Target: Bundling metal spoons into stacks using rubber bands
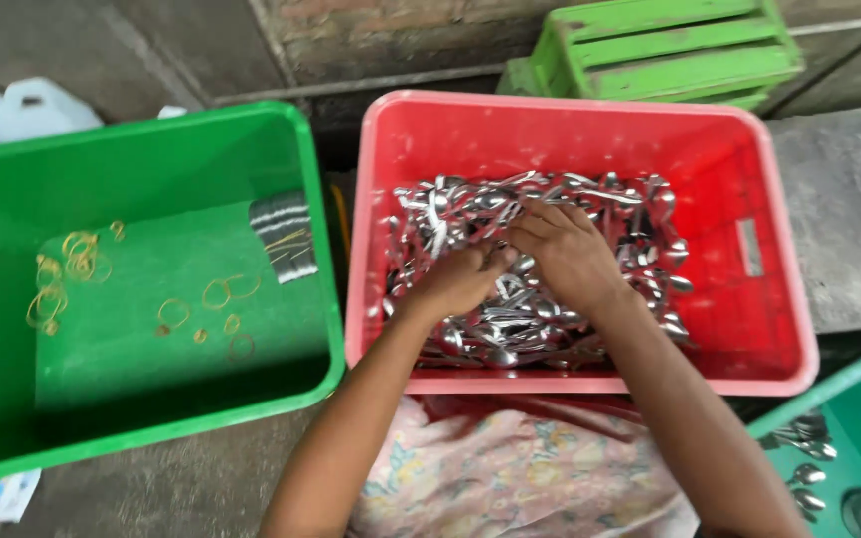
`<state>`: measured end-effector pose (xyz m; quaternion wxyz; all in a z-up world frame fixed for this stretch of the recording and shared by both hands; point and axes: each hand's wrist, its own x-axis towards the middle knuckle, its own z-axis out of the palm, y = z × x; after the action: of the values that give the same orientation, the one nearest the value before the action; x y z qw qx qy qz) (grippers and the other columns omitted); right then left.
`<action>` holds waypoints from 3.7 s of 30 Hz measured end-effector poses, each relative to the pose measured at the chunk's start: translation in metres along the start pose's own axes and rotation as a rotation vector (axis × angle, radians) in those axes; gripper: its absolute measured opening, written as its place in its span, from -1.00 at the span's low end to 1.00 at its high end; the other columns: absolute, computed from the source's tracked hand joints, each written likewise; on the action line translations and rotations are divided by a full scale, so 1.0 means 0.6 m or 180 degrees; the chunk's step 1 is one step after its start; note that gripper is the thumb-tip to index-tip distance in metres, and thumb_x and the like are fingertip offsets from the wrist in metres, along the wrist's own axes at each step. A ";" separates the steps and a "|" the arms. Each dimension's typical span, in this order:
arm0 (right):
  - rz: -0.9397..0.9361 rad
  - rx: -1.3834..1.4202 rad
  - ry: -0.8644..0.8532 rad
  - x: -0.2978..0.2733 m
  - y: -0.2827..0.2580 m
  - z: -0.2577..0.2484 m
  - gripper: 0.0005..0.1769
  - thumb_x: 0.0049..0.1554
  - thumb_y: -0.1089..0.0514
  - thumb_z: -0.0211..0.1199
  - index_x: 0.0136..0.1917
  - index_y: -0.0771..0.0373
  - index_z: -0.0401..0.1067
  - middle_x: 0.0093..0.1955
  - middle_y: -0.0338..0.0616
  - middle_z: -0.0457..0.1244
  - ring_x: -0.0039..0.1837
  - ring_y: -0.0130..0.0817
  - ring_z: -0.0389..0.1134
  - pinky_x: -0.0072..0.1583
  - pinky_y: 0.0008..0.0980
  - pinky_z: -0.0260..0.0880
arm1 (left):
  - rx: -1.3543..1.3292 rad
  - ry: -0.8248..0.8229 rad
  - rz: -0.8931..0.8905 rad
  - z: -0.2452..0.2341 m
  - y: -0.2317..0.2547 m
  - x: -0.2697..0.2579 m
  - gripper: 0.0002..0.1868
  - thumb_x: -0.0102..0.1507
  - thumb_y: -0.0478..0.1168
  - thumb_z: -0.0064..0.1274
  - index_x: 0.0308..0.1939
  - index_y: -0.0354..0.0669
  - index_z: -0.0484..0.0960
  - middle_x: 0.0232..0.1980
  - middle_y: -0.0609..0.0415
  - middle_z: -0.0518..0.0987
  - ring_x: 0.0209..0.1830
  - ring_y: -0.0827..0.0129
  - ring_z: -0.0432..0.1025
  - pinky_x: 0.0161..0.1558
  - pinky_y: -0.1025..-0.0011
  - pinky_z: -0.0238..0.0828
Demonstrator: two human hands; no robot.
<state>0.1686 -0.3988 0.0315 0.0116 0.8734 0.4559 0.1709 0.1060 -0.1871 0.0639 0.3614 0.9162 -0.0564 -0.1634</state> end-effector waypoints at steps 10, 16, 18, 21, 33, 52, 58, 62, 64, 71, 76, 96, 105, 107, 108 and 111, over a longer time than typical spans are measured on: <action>0.1224 0.3856 0.0819 -0.057 -0.015 -0.086 -0.59 0.07 0.38 0.31 0.21 0.22 0.54 0.15 0.05 0.42 0.48 0.11 0.24 0.42 0.18 0.07 | -0.2792 0.0015 0.0280 0.155 -0.031 0.050 -0.68 0.47 -0.20 -0.33 -0.03 -0.16 0.59 -0.36 0.19 0.42 -0.49 0.55 0.29 -0.50 0.62 0.20; 0.1611 0.4040 0.1432 -0.056 -0.016 -0.058 -0.76 0.00 0.30 0.51 -0.07 0.23 0.52 0.33 -0.01 0.28 0.37 -0.11 0.25 0.21 -0.26 0.30 | -0.3675 0.0233 0.0306 0.160 0.030 0.025 -0.63 0.51 -0.18 -0.36 -0.08 -0.25 0.59 -0.32 -0.02 0.51 -0.43 0.51 0.26 -0.45 0.66 0.16; 0.1538 0.4429 0.1742 -0.056 -0.008 -0.061 -0.78 0.03 0.38 0.46 -0.10 0.28 0.46 0.44 0.11 0.19 0.47 -0.03 0.22 0.30 -0.20 0.31 | -0.3544 0.0327 0.0519 0.123 0.036 0.026 -0.53 0.53 -0.08 -0.34 -0.22 -0.19 0.66 -0.46 -0.01 0.59 -0.56 0.59 0.23 -0.48 0.67 0.10; 0.2224 0.6530 0.2501 -0.073 0.006 -0.055 -0.79 0.23 0.32 0.13 0.07 0.10 0.22 0.34 0.19 0.32 0.38 0.30 0.37 0.23 0.08 0.58 | -0.3380 0.0745 0.0519 0.084 0.027 0.018 -0.57 0.50 -0.08 -0.37 -0.02 -0.29 0.59 -0.25 -0.16 0.69 -0.65 0.57 0.23 -0.54 0.62 0.11; 0.3031 0.4744 0.1670 -0.018 -0.053 -0.040 -0.86 0.16 0.33 0.36 0.00 0.26 0.47 -0.32 -0.16 0.26 -0.35 -0.55 0.18 -0.35 -0.60 0.19 | -0.2818 0.0381 0.0807 0.086 0.056 -0.055 -0.73 0.43 -0.15 -0.03 0.08 -0.25 0.63 -0.35 -0.10 0.70 -0.60 0.44 0.47 -0.49 0.58 0.32; 0.2774 0.5789 0.2657 -0.062 0.034 -0.049 -0.72 0.29 0.39 0.04 0.24 0.17 0.31 0.00 0.06 0.31 -0.06 -0.18 0.45 -0.13 -0.37 0.54 | -0.0772 0.0706 0.0569 0.025 0.052 0.025 -0.63 0.44 0.03 -0.30 -0.09 -0.01 0.61 -0.28 -0.10 0.69 -0.17 -0.06 0.61 -0.07 0.00 0.48; 0.3669 0.5163 0.2952 -0.078 0.059 -0.106 -0.55 0.24 0.44 0.13 0.30 0.00 0.27 0.04 -0.22 0.30 -0.17 -0.58 0.24 -0.32 -0.72 0.10 | 0.1313 -0.0085 0.0067 0.216 -0.057 0.209 -0.57 0.34 0.09 -0.22 0.00 -0.12 0.58 -0.06 0.00 0.61 -0.28 0.16 0.50 -0.26 0.13 0.39; 0.3873 0.5297 0.3103 -0.087 0.073 -0.100 -0.76 0.26 0.36 0.29 0.00 0.08 0.28 -0.04 -0.25 0.24 -0.11 -0.53 0.28 -0.30 -0.67 0.15 | 0.2101 -0.0624 0.0048 0.308 -0.086 0.274 -0.24 0.29 0.06 0.17 0.38 -0.38 0.30 0.06 -0.23 0.56 -0.40 0.26 0.49 -0.42 0.39 0.49; 0.3898 0.5150 0.3038 -0.097 0.079 -0.099 -0.79 0.27 0.30 0.30 0.05 0.06 0.31 -0.05 -0.27 0.24 -0.14 -0.55 0.26 -0.29 -0.68 0.19 | 0.1712 -0.0633 0.0082 0.283 -0.094 0.267 -0.37 0.28 0.06 0.19 0.22 -0.30 0.37 -0.05 -0.10 0.57 -0.35 0.28 0.50 -0.27 0.31 0.51; 0.3949 0.5120 0.3077 -0.119 0.088 -0.114 -0.95 0.30 0.20 0.29 -0.01 0.12 0.43 -0.22 -0.28 0.25 -0.23 -0.56 0.21 -0.28 -0.63 0.15 | -0.0134 0.0561 0.0424 0.163 -0.048 0.234 -0.66 0.37 0.02 -0.01 -0.48 0.06 0.44 -0.59 0.30 0.38 -0.67 0.51 0.18 -0.51 0.45 0.22; 0.3255 0.4097 0.2027 -0.095 0.050 -0.127 -0.68 0.24 0.29 0.32 0.25 0.21 0.39 -0.03 -0.27 0.20 -0.13 -0.56 0.16 -0.11 -0.59 0.25 | -0.0310 0.0837 0.1017 0.052 0.150 0.145 -0.72 0.28 -0.09 0.16 -0.48 -0.02 0.49 -0.62 0.30 0.45 -0.73 0.57 0.25 -0.62 0.53 0.15; 0.2913 0.5472 0.4161 -0.150 0.100 -0.118 -0.45 0.09 0.47 -0.17 0.28 0.21 0.35 0.14 -0.01 0.36 -0.20 -0.45 0.29 -0.32 -0.64 0.13 | 0.1669 -0.0248 0.0576 0.333 -0.079 0.375 -0.68 0.25 -0.42 -0.07 0.06 -0.15 0.60 0.02 -0.02 0.51 -0.21 0.24 0.37 -0.29 0.29 0.40; 0.3942 0.3997 0.2364 -0.132 0.092 -0.142 -0.68 0.19 0.34 0.29 0.22 0.20 0.41 -0.07 -0.30 0.31 -0.23 -0.63 0.20 -0.24 -0.67 0.25 | -0.0382 -0.0148 0.0912 0.136 0.063 0.280 -0.91 0.34 -0.23 0.06 -0.18 -0.12 0.65 -0.33 0.14 0.65 -0.63 0.58 0.26 -0.53 0.62 0.34; 0.3211 0.3437 0.1736 -0.130 0.085 -0.136 -0.42 0.01 0.11 0.55 0.22 0.30 0.41 0.05 -0.16 0.24 -0.14 -0.54 0.14 -0.20 -0.61 0.19 | -0.1551 -0.0023 0.0966 0.090 0.110 0.254 -0.91 0.25 -0.27 0.23 -0.33 -0.10 0.63 -0.52 0.24 0.49 -0.55 0.56 0.28 -0.48 0.64 0.19; 0.3205 0.3435 0.1758 -0.124 0.081 -0.139 -0.42 0.01 0.11 0.55 0.22 0.30 0.41 0.05 -0.16 0.24 -0.14 -0.54 0.14 -0.20 -0.61 0.19 | -0.1536 -0.0021 0.0980 0.082 0.134 0.242 -0.91 0.25 -0.27 0.23 -0.33 -0.10 0.63 -0.52 0.24 0.49 -0.55 0.56 0.28 -0.48 0.64 0.19; 0.2924 0.3692 0.1608 -0.113 0.073 -0.144 -0.62 0.16 0.35 0.40 0.21 0.38 0.38 -0.02 -0.15 0.29 0.00 -0.43 0.24 0.10 -0.48 0.31 | -0.2292 -0.0039 0.2008 0.064 0.174 0.215 -0.92 0.24 -0.27 0.22 -0.23 -0.14 0.63 -0.33 0.16 0.66 -0.42 0.57 0.49 -0.37 0.63 0.47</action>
<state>0.1412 -0.4904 0.1010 -0.6228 0.7757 0.0540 0.0867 0.2157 -0.3168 0.0752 0.6875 0.6699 -0.2736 -0.0603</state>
